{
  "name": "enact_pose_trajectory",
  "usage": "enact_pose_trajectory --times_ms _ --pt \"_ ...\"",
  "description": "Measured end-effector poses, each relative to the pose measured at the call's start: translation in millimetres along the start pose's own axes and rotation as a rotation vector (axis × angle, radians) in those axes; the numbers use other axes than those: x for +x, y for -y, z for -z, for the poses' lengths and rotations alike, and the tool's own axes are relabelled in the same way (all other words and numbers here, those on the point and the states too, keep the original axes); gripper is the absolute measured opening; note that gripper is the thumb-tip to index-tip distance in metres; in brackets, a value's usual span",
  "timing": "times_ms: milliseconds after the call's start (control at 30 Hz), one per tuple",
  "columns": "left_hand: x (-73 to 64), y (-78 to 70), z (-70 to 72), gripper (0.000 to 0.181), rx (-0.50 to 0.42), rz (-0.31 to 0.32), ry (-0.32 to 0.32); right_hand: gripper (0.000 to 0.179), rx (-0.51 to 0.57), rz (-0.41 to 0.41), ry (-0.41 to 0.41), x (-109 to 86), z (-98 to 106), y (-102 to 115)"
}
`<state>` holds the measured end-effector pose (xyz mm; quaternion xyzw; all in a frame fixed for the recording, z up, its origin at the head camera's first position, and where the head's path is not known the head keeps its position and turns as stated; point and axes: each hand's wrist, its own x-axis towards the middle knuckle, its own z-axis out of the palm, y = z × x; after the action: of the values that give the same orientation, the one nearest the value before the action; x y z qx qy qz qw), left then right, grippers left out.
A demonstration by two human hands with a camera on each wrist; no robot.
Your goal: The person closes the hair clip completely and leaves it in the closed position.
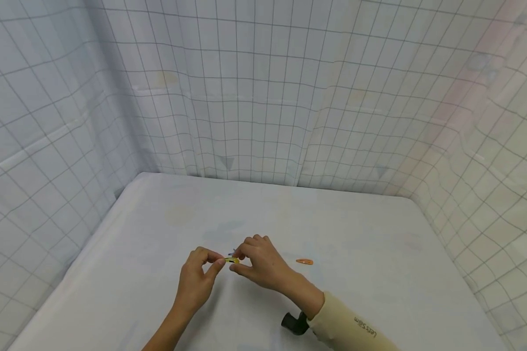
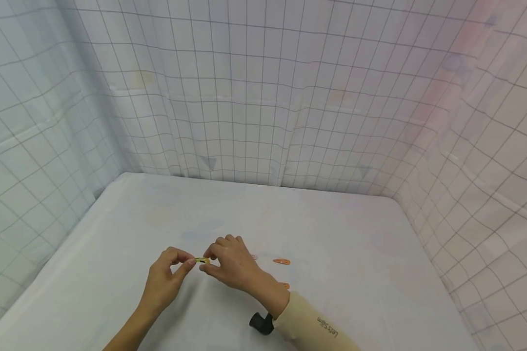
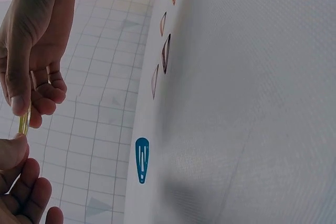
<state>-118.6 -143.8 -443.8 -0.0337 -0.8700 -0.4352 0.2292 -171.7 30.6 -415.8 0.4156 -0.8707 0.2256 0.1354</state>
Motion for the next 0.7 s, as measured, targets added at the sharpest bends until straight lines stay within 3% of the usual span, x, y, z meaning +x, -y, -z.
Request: enact_pose_trajectory --times_ms 233,533,700 --pt "-1.2 -1.5 1.3 0.009 -0.004 0.0 0.023 0.014 0.044 0.031 -0.039 2.8 -3.0 4.4" --pt "-2.0 -1.8 0.3 0.011 0.006 -0.049 -0.013 0.007 0.071 0.066 -0.092 4.2 -7.0 5.1" --pt "-2.1 -1.4 1.3 0.01 -0.006 -0.038 0.007 0.009 0.077 0.096 -0.106 3.7 -7.6 4.6"
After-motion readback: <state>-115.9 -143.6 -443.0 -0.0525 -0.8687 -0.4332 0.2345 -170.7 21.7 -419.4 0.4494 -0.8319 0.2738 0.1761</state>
